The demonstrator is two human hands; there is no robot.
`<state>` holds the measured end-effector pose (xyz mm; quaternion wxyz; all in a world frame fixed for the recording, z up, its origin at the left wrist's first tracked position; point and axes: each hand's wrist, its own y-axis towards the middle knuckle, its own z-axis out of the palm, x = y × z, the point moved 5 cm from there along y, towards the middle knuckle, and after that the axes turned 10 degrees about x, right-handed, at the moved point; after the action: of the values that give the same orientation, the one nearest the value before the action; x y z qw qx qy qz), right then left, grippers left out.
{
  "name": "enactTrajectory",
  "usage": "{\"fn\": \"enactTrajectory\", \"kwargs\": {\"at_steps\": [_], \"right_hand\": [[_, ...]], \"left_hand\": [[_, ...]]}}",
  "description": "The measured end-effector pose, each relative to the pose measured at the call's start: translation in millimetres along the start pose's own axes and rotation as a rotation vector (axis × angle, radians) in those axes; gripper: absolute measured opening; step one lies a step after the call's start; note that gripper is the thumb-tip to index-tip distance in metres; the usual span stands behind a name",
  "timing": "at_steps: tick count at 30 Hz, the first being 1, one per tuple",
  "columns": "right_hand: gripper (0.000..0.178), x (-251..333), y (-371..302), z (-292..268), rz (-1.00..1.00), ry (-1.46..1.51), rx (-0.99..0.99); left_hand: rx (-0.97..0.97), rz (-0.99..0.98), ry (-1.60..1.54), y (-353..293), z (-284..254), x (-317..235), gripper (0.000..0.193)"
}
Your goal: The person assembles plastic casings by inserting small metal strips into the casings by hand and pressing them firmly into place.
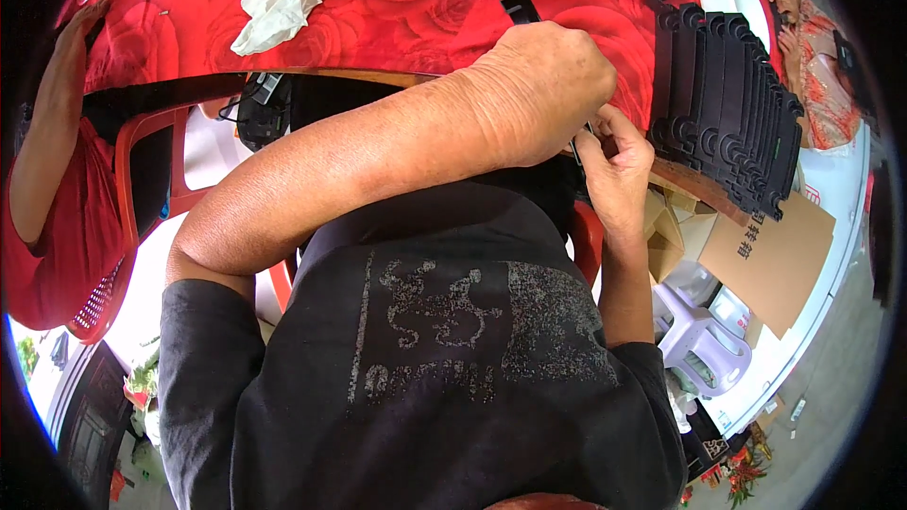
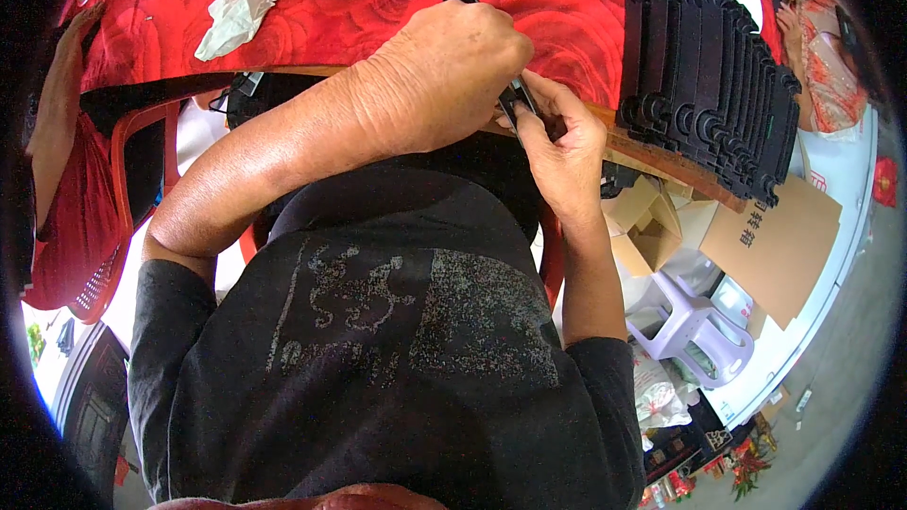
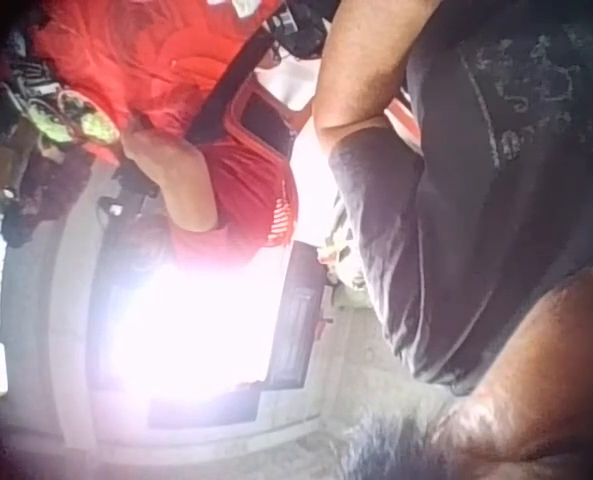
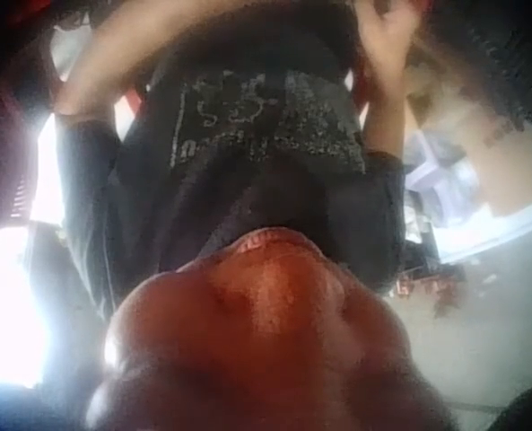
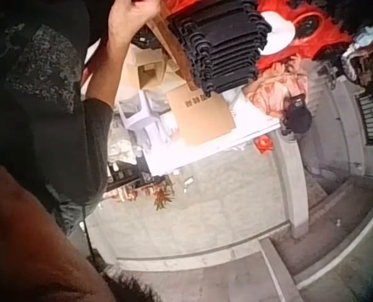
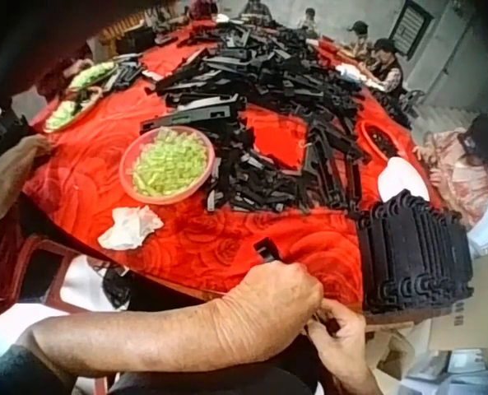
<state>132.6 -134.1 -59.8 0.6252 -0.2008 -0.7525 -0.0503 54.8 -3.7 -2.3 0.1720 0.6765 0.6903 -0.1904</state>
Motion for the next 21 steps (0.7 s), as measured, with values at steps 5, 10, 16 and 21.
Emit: {"fn": "enactTrajectory", "kwargs": {"at_steps": [5, 10, 16, 21], "right_hand": [[0.035, -2, 0, -2, 0.001, 0.015, -0.029], [0.035, -2, 0, 0, 0.025, 0.058, -0.039], [0.034, -1, -1, -4, 0.023, 0.003, -0.058], [0.034, 1, 0, -5, -0.007, -0.011, -0.097]], "left_hand": [[0.050, -0.118, 0.009, 3, 6, 3, 0.028], [-0.011, -0.096, -0.005, 3, 12, 7, 0.030], [-0.015, -0.110, -0.001, 7, 11, 8, 0.028], [-0.062, -0.189, -0.056, 9, 13, 13, 0.030]]}}
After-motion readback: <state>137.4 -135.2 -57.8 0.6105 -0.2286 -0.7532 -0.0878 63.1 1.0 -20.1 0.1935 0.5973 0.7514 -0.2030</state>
